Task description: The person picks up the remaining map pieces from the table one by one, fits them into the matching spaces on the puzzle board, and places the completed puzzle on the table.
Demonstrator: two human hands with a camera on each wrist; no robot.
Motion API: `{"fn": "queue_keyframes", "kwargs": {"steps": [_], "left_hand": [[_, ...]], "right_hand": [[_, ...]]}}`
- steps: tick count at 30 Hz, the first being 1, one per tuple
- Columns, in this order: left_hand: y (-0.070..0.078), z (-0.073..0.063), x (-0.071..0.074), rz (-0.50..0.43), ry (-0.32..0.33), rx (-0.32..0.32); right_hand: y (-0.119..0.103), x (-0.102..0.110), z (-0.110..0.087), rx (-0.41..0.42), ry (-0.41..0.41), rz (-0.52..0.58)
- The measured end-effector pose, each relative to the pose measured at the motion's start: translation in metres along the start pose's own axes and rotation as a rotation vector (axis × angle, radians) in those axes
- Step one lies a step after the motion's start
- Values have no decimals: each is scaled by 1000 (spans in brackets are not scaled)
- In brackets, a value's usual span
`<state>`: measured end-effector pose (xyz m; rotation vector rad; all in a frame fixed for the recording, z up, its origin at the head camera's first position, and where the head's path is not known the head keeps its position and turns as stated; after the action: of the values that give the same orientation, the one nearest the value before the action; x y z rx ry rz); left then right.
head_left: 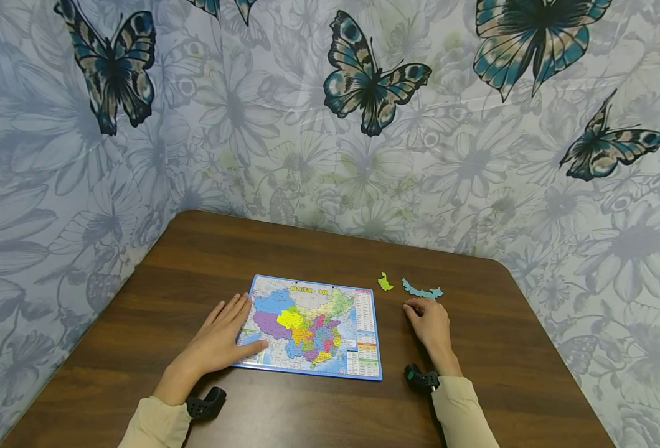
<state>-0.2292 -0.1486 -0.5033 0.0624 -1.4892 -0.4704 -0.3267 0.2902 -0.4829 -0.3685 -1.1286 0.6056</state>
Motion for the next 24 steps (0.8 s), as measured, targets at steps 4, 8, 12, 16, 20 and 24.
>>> {"fn": "queue_keyframes", "kwargs": {"steps": [4,8,12,16,20,24], "left_hand": [[0,0,0,0,1,1],[0,0,0,-1,2,0],[0,0,0,2,3,-2],[0,-1,0,-3,3,0],[0,0,0,-4,3,1],[0,0,0,2,5,-1]], "right_hand": [[0,1,-1,-23,-9,6],[-1,1,-2,-32,-23,1],[-5,0,-3,1,-29,-9],[-7,-1,-3,23,-29,-9],[-9,-2,-4,30,-32,-13],[-12,-2,-6,40,-39,-17]]}}
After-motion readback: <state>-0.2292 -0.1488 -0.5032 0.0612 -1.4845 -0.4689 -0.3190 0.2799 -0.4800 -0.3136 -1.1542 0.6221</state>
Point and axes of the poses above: each hand's wrist, its own z-axis towards the middle knuckle, its own x-axis out of the back of the hand, y = z × x, the point moved 7 cm from there along z, towards the middle knuckle, and after that the axes turned 8 degrees about z, right-handed, at the moved point
